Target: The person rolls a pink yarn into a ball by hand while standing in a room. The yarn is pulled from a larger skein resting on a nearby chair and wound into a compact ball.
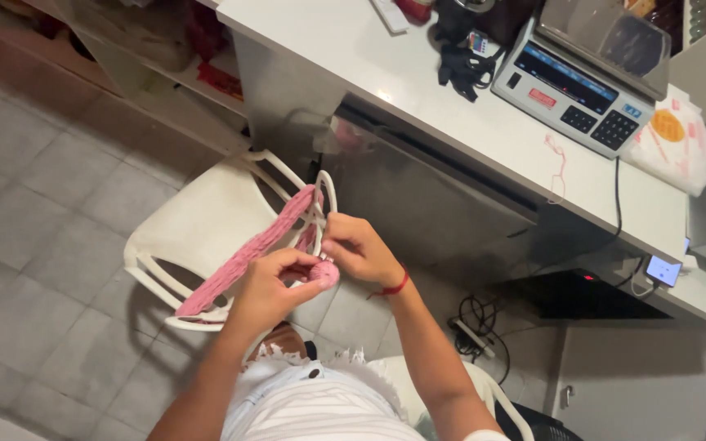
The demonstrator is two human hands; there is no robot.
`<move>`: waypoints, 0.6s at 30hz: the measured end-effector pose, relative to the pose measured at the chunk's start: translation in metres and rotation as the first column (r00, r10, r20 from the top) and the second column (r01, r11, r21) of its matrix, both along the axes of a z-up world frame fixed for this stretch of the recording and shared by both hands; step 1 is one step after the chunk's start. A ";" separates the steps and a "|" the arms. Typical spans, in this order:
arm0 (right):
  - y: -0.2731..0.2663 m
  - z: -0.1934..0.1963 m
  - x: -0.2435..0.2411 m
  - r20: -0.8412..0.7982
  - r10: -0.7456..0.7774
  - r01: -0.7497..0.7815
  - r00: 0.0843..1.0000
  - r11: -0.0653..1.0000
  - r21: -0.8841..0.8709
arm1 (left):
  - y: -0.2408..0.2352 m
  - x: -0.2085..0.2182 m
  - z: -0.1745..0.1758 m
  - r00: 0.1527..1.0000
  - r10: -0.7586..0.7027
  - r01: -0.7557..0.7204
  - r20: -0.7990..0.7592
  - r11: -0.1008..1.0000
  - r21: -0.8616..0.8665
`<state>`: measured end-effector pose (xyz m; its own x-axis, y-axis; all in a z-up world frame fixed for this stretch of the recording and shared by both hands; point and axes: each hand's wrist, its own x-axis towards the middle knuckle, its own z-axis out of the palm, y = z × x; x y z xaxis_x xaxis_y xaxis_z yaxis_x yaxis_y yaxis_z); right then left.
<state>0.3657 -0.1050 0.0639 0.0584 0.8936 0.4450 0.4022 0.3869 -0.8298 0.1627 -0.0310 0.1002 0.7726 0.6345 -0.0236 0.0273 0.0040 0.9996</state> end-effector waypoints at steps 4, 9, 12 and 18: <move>0.015 -0.012 -0.023 -0.150 -0.038 0.037 0.988 0.999 -0.009 | 0.020 0.007 -0.023 0.996 0.049 -0.031 0.072 0.970 -0.241; 0.003 -0.018 -0.058 0.115 -0.158 0.169 0.981 0.981 -0.091 | 0.051 0.021 -0.065 0.933 0.314 -0.300 0.176 0.948 -0.104; -0.005 -0.002 -0.059 0.288 -0.078 0.128 0.954 0.979 -0.156 | 0.065 0.027 -0.045 0.931 0.298 -0.365 0.210 0.741 0.563; -0.005 0.024 -0.027 0.085 -0.323 0.330 0.943 0.939 -0.096 | 0.088 0.024 -0.055 1.000 -0.012 0.022 -0.023 0.838 0.545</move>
<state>0.3386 -0.1101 0.0879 0.3283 0.8731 0.3604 0.5477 0.1349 -0.8257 0.1863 0.0568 0.0456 0.7863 0.5354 0.3084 0.0403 -0.5424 0.8392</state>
